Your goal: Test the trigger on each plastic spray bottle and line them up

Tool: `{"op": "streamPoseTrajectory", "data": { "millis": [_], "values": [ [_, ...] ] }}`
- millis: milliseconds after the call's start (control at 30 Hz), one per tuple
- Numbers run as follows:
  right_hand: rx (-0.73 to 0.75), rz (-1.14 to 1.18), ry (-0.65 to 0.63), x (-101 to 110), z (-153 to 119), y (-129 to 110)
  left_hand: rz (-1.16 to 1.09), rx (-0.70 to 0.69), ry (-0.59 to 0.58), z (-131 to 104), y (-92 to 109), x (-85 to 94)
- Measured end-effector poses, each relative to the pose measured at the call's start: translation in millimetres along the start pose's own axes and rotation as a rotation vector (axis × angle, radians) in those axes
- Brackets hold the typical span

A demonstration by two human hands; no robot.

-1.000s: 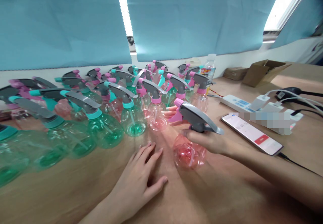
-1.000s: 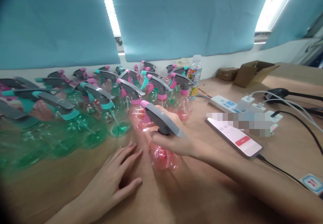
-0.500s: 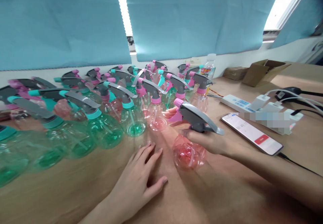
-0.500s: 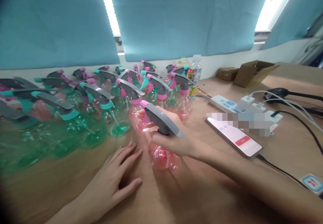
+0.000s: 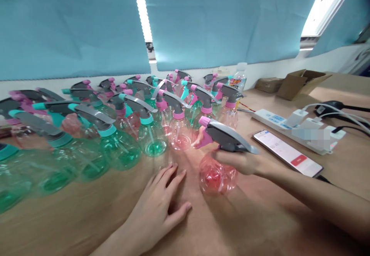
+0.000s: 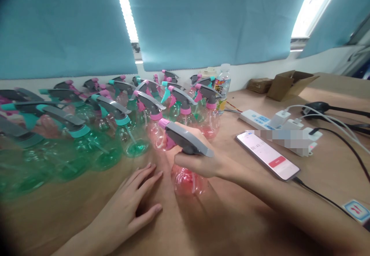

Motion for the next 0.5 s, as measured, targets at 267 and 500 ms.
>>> {"op": "streamPoseTrajectory", "data": {
  "millis": [267,500],
  "values": [
    [-0.048,0.052,-0.067,-0.2,-2.4,-5.0,-0.005,-0.018,-0.004,0.9,0.3,2.2],
    [0.015,-0.017,-0.007,-1.2,-2.4,-2.2,-0.008,-0.008,-0.01,0.4,1.0,2.6]
  ]
}}
Point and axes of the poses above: each hand's wrist, its own z-axis towards the middle knuckle, its own x-axis out of the back of the hand, y = z × x, the point moved 2 cm from there along z, towards the middle knuckle, and after that the axes turned 14 degrees about z, right-handed, at the moved point
